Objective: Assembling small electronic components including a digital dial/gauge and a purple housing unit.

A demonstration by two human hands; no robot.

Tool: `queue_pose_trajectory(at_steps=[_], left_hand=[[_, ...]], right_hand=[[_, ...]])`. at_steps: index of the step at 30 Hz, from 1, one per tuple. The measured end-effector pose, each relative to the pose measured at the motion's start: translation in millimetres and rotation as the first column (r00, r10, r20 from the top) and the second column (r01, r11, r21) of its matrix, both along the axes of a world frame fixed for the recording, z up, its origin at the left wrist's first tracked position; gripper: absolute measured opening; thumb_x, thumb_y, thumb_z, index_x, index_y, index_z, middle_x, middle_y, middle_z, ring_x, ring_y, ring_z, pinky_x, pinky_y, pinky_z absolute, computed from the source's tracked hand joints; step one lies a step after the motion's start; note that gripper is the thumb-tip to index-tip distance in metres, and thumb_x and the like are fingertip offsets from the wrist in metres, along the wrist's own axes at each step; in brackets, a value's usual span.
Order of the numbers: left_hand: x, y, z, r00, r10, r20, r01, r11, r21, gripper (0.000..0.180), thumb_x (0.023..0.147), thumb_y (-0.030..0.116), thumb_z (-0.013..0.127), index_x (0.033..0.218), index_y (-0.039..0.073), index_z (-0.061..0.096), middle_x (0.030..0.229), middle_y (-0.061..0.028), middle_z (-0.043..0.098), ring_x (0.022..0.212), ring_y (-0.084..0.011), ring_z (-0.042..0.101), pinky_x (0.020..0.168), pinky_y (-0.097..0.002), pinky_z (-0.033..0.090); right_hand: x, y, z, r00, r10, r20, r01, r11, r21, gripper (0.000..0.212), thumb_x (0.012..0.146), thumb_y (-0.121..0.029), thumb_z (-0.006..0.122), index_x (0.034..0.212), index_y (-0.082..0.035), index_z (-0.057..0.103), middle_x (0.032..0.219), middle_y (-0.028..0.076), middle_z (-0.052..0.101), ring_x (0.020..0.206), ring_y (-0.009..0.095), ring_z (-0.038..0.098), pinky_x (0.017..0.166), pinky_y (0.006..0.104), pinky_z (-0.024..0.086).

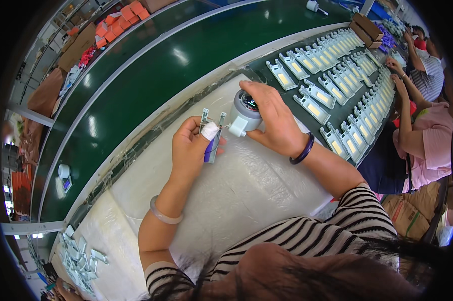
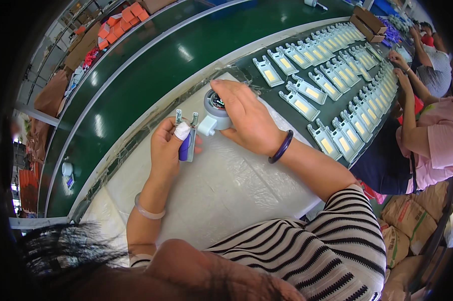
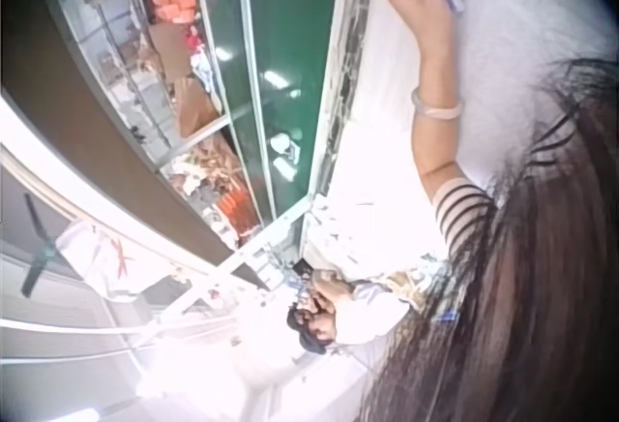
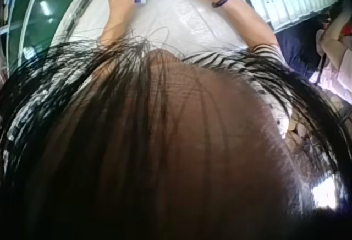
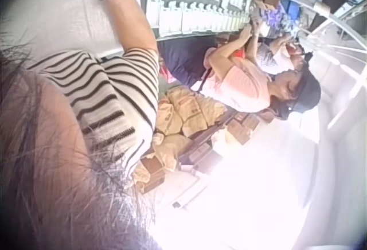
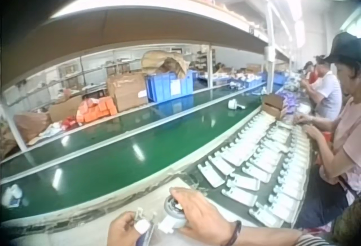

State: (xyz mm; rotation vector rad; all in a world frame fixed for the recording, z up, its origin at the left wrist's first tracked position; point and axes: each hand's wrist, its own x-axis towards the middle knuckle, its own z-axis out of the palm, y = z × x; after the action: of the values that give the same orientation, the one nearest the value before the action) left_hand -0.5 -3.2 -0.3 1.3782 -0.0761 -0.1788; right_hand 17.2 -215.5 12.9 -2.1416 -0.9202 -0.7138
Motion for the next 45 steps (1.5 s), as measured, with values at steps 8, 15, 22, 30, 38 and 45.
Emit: queue_pose_trajectory(at_steps=[8, 15, 22, 30, 38, 45], left_hand=[[-0.8, 0.3, -2.3, 0.999, -0.048, 0.014, 0.048, 0.999, -0.002, 0.023, 0.09, 0.021, 0.062, 0.099, 0.001, 0.054, 0.085, -0.0097, 0.062, 0.072, -0.0176, 0.065, 0.059, -0.0299, 0.057], [-1.5, -0.3, -0.5, 0.994, -0.082, 0.067, 0.081, 0.996, 0.023, 0.023, 0.09, 0.02, 0.061, 0.1, 0.001, 0.054, 0.087, -0.0099, 0.062, 0.073, -0.0179, 0.065, 0.06, -0.0304, 0.057], [-0.5, -0.9, -1.0, 0.998, -0.059, 0.021, 0.059, 0.998, -0.002, 0.024, 0.09, 0.02, 0.061, 0.102, 0.001, 0.053, 0.088, -0.0099, 0.062, 0.074, -0.0178, 0.065, 0.06, -0.0311, 0.057], [0.6, -0.5, -4.6, 0.998, -0.056, 0.019, 0.057, 0.998, -0.031, 0.026, 0.09, 0.023, 0.061, 0.102, 0.001, 0.053, 0.087, -0.0099, 0.062, 0.075, -0.0179, 0.065, 0.062, -0.0318, 0.058], [4.8, 0.3, -4.5, 0.996, -0.012, -0.094, 0.01, 1.0, -0.025, 0.023, 0.092, 0.02, 0.057, 0.104, 0.001, 0.053, 0.088, -0.0101, 0.062, 0.074, -0.0185, 0.065, 0.06, -0.0315, 0.058], [6.8, 2.1, -7.8, 0.994, -0.006, -0.105, 0.001, 0.999, -0.051, 0.023, 0.091, 0.02, 0.058, 0.104, 0.002, 0.053, 0.089, -0.0096, 0.062, 0.074, -0.0177, 0.065, 0.058, -0.0308, 0.058]], right_hand=[[-0.8, 0.4, -1.0, 1.0, 0.004, -0.01, -0.004, 1.0, 0.002, 0.09, 0.056, 0.003, 0.077, 0.135, -0.001, 0.036, 0.127, 0.02, 0.048, 0.117, 0.039, 0.047, 0.099, 0.0424, 0.04], [-2.0, 0.2, 2.3, 1.0, -0.004, -0.021, 0.004, 1.0, 0.007, 0.09, 0.056, 0.003, 0.077, 0.136, -0.001, 0.035, 0.127, 0.021, 0.048, 0.117, 0.039, 0.047, 0.099, 0.0421, 0.04], [-1.4, -0.1, 1.2, 1.0, -0.005, -0.01, 0.005, 1.0, 0.004, 0.09, 0.055, 0.003, 0.077, 0.135, -0.001, 0.036, 0.127, 0.021, 0.048, 0.117, 0.038, 0.047, 0.099, 0.0417, 0.04], [-1.4, 0.3, 0.5, 1.0, -0.006, -0.013, 0.006, 1.0, -0.009, 0.09, 0.055, 0.003, 0.077, 0.135, -0.001, 0.036, 0.128, 0.02, 0.048, 0.118, 0.038, 0.047, 0.1, 0.0419, 0.04], [0.0, 0.1, -3.8, 0.996, -0.034, -0.077, 0.03, 0.998, -0.048, 0.091, 0.056, 0.001, 0.078, 0.136, -0.002, 0.034, 0.129, 0.02, 0.047, 0.119, 0.038, 0.045, 0.102, 0.0418, 0.039], [-0.2, -0.1, -5.0, 0.989, -0.02, -0.145, 0.011, 0.998, -0.061, 0.096, 0.056, 0.001, 0.081, 0.138, -0.005, 0.033, 0.135, 0.019, 0.043, 0.123, 0.037, 0.042, 0.104, 0.0403, 0.036]])
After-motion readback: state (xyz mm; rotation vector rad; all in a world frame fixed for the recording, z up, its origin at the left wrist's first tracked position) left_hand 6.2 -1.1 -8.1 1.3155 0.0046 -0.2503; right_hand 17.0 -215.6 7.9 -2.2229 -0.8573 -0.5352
